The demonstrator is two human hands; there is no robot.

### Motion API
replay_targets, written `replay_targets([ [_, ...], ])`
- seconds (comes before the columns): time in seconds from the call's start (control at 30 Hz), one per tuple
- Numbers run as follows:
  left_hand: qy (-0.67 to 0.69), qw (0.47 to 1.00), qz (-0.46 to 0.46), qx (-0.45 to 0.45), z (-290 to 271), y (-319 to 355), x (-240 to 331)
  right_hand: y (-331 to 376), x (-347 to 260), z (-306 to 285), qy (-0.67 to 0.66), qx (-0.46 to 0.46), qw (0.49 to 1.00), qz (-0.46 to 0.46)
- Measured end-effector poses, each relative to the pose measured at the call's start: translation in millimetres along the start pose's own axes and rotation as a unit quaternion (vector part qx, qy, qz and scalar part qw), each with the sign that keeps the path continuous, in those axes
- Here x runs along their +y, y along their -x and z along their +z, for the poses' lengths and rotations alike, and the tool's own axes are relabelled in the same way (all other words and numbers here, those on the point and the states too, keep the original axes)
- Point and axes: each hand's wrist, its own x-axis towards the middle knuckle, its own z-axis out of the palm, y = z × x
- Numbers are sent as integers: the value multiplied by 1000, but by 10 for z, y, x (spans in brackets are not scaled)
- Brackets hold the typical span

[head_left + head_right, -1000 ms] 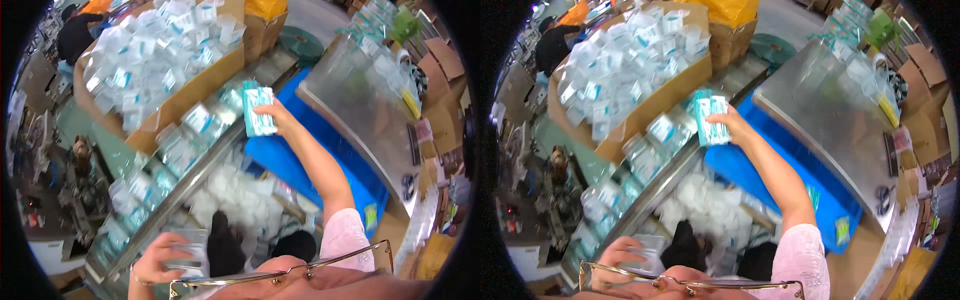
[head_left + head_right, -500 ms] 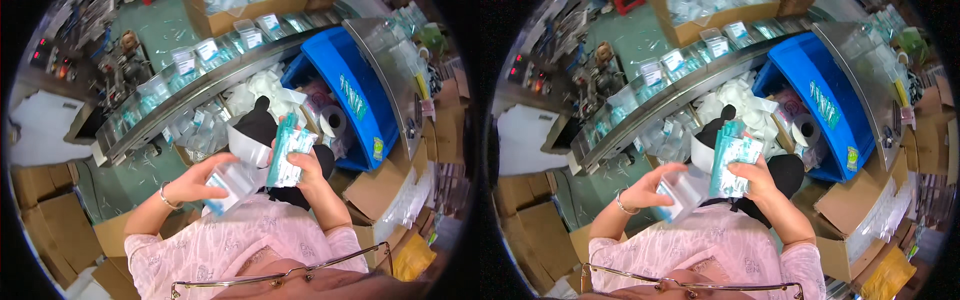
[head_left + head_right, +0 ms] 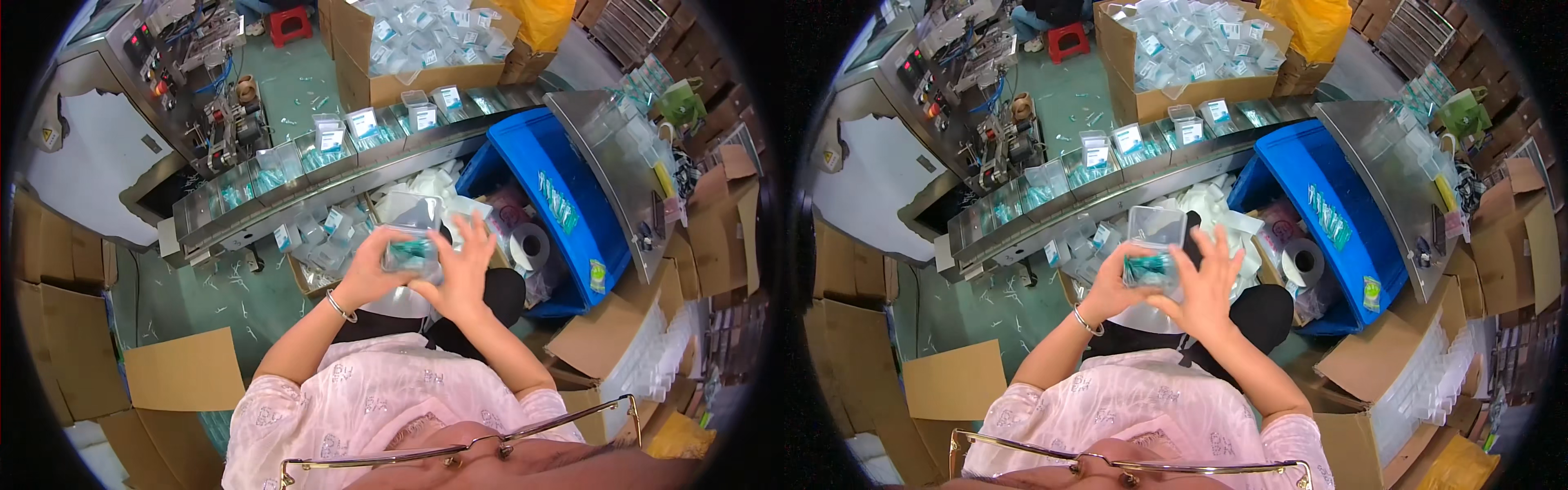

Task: The person applies labels to plastic cases by hand, fills the cases with packaged dental floss from a conveyor, and packs the filled cases into a cardboard box.

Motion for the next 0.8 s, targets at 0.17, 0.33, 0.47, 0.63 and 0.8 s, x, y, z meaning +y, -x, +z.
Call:
replay_targets([
  [0.17,-71,995,44,-45,125,-69,-208,-56,-2,81,34,-186,972,-139],
  [0.33,48,996,-70,-26,60,-108,-225,-161,138,-50,-60,-93,992,-60],
  [0.47,115,993,-26,-12,41,-116,-246,-19,300,348,-79,-217,970,-80],
  [0.63,408,902,-137,42,50,0,-270,4,369,499,-179,-115,974,-79],
  [0.8,223,962,-113,111,93,277,-516,-19,201,466,-193,-2,966,169],
])
